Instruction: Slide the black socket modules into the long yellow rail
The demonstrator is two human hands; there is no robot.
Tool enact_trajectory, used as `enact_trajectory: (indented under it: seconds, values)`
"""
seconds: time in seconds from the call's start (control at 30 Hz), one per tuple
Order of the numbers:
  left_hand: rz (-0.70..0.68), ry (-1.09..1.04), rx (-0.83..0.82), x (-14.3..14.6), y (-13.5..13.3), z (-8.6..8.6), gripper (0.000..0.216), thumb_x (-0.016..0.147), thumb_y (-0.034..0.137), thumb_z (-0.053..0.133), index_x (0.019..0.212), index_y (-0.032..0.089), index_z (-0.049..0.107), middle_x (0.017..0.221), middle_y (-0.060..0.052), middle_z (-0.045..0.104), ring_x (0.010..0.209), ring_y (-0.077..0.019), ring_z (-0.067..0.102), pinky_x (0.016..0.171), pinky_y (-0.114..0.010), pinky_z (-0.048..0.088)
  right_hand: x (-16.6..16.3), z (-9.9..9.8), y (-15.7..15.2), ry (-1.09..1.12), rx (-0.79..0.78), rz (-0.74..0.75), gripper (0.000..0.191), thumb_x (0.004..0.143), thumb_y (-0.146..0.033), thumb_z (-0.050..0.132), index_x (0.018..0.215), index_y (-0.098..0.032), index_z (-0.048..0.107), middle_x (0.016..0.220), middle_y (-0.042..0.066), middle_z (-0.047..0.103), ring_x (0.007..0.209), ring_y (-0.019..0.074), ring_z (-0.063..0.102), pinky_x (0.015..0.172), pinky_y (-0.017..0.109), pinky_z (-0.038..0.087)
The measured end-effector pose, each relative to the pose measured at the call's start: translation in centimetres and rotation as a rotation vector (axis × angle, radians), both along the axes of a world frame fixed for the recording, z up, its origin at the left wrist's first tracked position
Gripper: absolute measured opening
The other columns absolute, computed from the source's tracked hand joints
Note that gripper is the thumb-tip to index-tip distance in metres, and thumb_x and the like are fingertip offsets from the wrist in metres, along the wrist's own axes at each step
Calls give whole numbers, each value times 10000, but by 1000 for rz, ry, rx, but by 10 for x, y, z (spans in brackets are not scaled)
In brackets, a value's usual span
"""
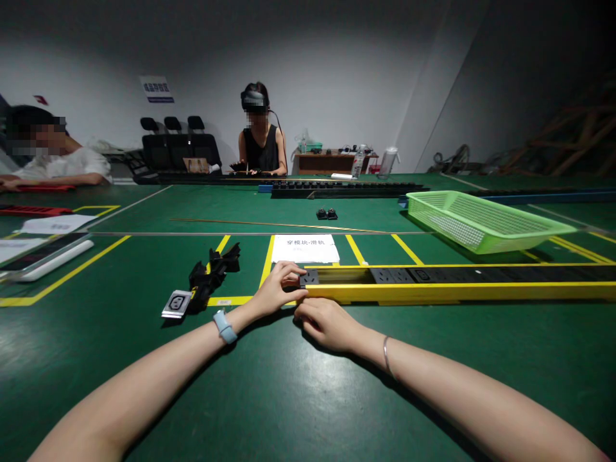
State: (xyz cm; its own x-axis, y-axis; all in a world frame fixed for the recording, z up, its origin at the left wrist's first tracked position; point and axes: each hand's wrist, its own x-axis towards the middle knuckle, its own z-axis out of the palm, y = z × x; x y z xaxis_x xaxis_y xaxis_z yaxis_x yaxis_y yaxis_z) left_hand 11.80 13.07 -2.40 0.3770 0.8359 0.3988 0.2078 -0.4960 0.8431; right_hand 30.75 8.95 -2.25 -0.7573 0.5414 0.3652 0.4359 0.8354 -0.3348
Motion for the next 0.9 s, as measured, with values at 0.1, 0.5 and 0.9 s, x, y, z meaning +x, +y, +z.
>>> enact_trajectory:
  seconds: [0.1, 0.5, 0.9]
  values:
    - [-5, -14, -33, 0, 0, 0, 400, 735, 300, 729, 1102, 212, 596, 1131, -61, 477, 988, -166, 611, 954, -405, 509, 0, 1, 0, 1, -1, -2, 160, 809, -97, 499, 897, -189, 595, 855, 39, 639, 786, 157, 567, 735, 254, 433]
    - [42, 71, -32, 1, -4, 6, 405, 742, 315, 708, 1119, 213, 600, 1031, -60, 575, 869, -159, 613, 774, -308, 525, 0, 1, 0, 2, 1, -3, 151, 809, -101, 499, 887, -192, 592, 840, 36, 631, 774, 156, 562, 723, 251, 428]
    - [41, 83, -88, 3, -6, 8, 445, 751, 309, 686, 1157, 199, 539, 776, 15, 575, 601, -100, 536, 574, -228, 423, 0, 1, 0, 2, -9, 2, 159, 804, -96, 499, 890, -193, 592, 847, 35, 625, 778, 155, 559, 733, 252, 428]
